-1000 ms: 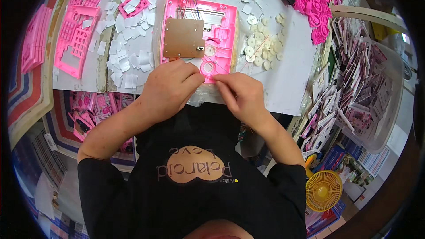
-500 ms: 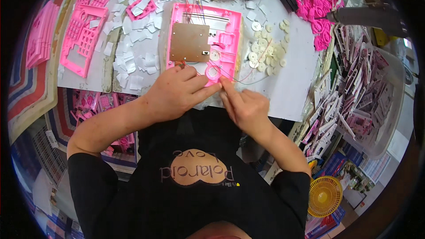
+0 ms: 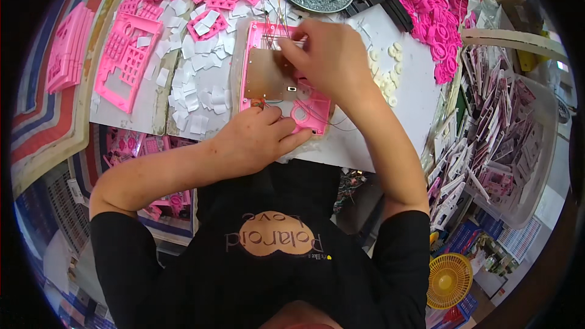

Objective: Assemble a pink electronic toy piggy bank by installing the circuit board and internal components.

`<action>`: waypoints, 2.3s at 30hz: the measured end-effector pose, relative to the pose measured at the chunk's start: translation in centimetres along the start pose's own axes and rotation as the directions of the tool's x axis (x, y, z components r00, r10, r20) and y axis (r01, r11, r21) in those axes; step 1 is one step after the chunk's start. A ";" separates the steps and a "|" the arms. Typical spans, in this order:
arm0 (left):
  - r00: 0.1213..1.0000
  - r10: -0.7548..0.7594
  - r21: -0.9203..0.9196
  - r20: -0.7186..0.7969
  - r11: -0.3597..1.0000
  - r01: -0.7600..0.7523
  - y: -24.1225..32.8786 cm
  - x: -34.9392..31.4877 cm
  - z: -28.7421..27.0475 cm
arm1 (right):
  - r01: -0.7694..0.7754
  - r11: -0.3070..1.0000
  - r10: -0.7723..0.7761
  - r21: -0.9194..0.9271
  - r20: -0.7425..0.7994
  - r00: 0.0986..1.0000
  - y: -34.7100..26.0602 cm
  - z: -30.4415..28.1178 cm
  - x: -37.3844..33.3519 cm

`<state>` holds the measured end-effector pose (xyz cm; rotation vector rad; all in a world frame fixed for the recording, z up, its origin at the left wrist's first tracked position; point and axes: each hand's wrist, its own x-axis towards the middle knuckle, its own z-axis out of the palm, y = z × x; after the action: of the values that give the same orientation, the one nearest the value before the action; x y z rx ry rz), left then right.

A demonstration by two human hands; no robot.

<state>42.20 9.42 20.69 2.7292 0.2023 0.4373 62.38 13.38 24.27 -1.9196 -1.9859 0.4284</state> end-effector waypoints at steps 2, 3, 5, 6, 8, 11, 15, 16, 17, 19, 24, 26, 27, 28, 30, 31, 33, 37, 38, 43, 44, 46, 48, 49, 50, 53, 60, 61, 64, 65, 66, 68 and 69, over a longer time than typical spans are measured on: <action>0.993 -0.113 -0.095 0.035 0.989 0.116 0.1 -0.2 -0.6 | 0.015 1.000 -0.014 -0.005 0.082 0.997 -0.8 0.8 1.9; 0.985 -0.167 -0.142 0.054 0.975 0.173 0.0 -0.3 -1.0 | 0.021 1.000 -0.020 -0.010 0.122 0.992 -1.1 1.0 2.4; 0.968 -0.249 -0.372 0.026 0.897 0.241 -1.6 -0.1 -2.7 | -0.037 0.987 0.011 0.157 0.166 0.986 -0.4 1.0 2.4; 0.957 -0.289 -0.481 0.020 0.836 0.263 -2.6 0.0 -3.8 | -0.034 0.978 0.001 0.205 0.159 0.987 0.1 1.2 2.3; 0.723 -0.676 -0.571 -0.140 0.652 0.499 -4.6 1.0 -5.0 | -0.067 0.958 0.016 0.278 0.181 0.983 0.7 1.6 2.4; 0.600 -0.737 -0.402 -0.311 0.674 0.619 -11.1 2.7 -4.7 | -0.078 0.957 0.029 0.280 0.173 0.985 0.8 2.1 2.4; 0.605 -0.778 -0.546 -0.168 0.585 0.600 -13.8 3.6 -3.5 | -0.020 0.998 0.023 0.057 -0.048 0.999 0.2 1.9 1.4; 0.618 -0.776 -0.599 -0.127 0.557 0.576 -13.9 3.8 -3.4 | -0.051 0.999 0.052 0.019 -0.094 0.994 0.1 2.0 1.0; 0.631 -0.760 -0.605 -0.156 0.578 0.547 -13.9 3.8 -3.3 | -0.091 0.988 0.104 0.124 -0.103 0.989 0.0 1.6 0.5; 0.653 -0.727 -0.616 -0.214 0.619 0.488 -13.7 3.9 -3.2 | -0.162 0.931 0.206 0.327 -0.105 0.973 0.1 0.6 -0.3; 0.641 -0.698 -0.526 -0.319 0.693 0.493 -11.3 3.0 -4.1 | -0.116 0.651 0.278 0.750 -0.094 0.956 -0.3 1.0 -2.6; 0.610 -0.732 -0.568 -0.303 0.653 0.502 -11.1 2.8 -4.1 | 0.247 0.838 -0.123 0.487 -0.273 0.954 0.2 2.4 -2.8; 0.586 -0.759 -0.624 -0.282 0.610 0.489 -11.4 2.6 -3.6 | 0.421 0.850 -0.336 0.317 -0.290 0.896 0.1 2.6 -2.9; 0.562 -0.785 -0.678 -0.261 0.563 0.472 -11.7 2.5 -3.2 | 0.445 0.852 -0.388 0.275 -0.238 0.891 -0.3 2.9 -3.0; 0.575 -0.787 -0.689 -0.223 0.545 0.478 -12.0 2.6 -3.1 | 0.495 0.847 -0.479 0.193 -0.125 0.869 -1.4 3.3 -3.8; 0.582 -0.787 -0.696 -0.205 0.536 0.478 -12.2 2.8 -3.1 | 0.500 0.847 -0.490 0.182 -0.097 0.866 -1.4 3.3 -4.1; 0.619 -0.771 -0.743 -0.150 0.502 0.444 -12.5 3.3 -3.1 | 0.508 0.847 -0.508 0.159 -0.040 0.860 -1.4 3.3 -4.3; 0.692 -0.722 -0.829 0.000 0.387 0.404 -12.8 3.9 -3.8 | 0.525 0.829 -0.531 0.191 -0.026 0.847 -1.4 2.7 -4.1; 0.714 -0.700 -0.826 0.017 0.393 0.404 -13.0 4.0 -4.0 | 0.517 0.830 -0.527 0.207 -0.009 0.850 -1.4 2.5 -4.1; 0.794 -0.604 -0.886 0.077 0.323 0.331 -14.0 4.0 -4.1 | 0.185 0.823 -0.141 0.537 -0.123 0.982 0.6 1.3 -2.0; 0.807 -0.584 -0.904 0.088 0.294 0.312 -14.1 3.8 -4.1 | 0.162 0.875 -0.086 0.457 -0.184 0.979 1.1 1.1 -0.8; 0.828 -0.552 -0.931 0.104 0.238 0.276 -14.3 3.3 -4.5 | 0.173 0.904 -0.070 0.392 -0.262 0.962 1.9 1.4 1.7; 0.852 -0.509 -0.933 0.119 0.238 0.272 -14.2 3.4 -4.9 | 0.237 0.881 -0.121 0.410 -0.289 0.950 2.6 2.1 3.1; 0.860 -0.495 -0.932 0.124 0.239 0.272 -14.1 3.3 -5.1 | 0.216 0.867 -0.131 0.448 -0.213 0.968 2.6 1.9 3.5; 0.860 -0.497 -0.928 0.117 0.254 0.272 -14.1 3.3 -5.1 | 0.192 0.854 -0.143 0.484 -0.137 0.980 2.5 1.5 3.9; 0.865 -0.501 -0.901 0.029 0.361 0.239 -13.8 3.4 -4.7 | 0.123 0.801 -0.154 0.586 0.003 0.988 2.4 1.4 4.5; 0.710 -0.645 -0.745 -0.281 0.613 0.262 -11.2 3.4 -3.3 | -0.150 0.599 -0.066 0.787 0.235 0.970 1.8 0.9 4.3; 0.692 -0.678 -0.761 -0.249 0.579 0.294 -11.3 3.2 -3.3 | -0.148 0.588 -0.072 0.795 0.234 0.969 1.7 0.9 4.2; 0.671 -0.703 -0.818 -0.237 0.517 0.252 -11.2 3.1 -3.1 | -0.120 0.556 -0.087 0.822 0.201 0.976 1.3 0.9 3.7; 0.669 -0.700 -0.837 -0.248 0.503 0.216 -11.2 3.2 -3.1 | -0.093 0.545 -0.090 0.833 0.169 0.982 1.0 0.9 3.5; 0.673 -0.698 -0.841 -0.247 0.499 0.209 -10.8 3.3 -3.3 | -0.066 0.533 -0.092 0.844 0.136 0.986 0.6 0.9 3.2; 0.679 -0.693 -0.849 -0.243 0.490 0.196 -9.7 3.3 -4.0 | -0.142 0.501 -0.049 0.854 0.192 0.980 -0.6 0.2 2.5; 0.667 -0.708 -0.844 -0.232 0.487 0.223 -9.7 3.2 -4.0 | -0.180 0.483 -0.028 0.857 0.221 0.975 -0.9 0.0 2.3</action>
<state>43.14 20.35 21.38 1.5058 0.7595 0.8996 61.52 15.66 24.77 -1.2753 -1.2822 1.4108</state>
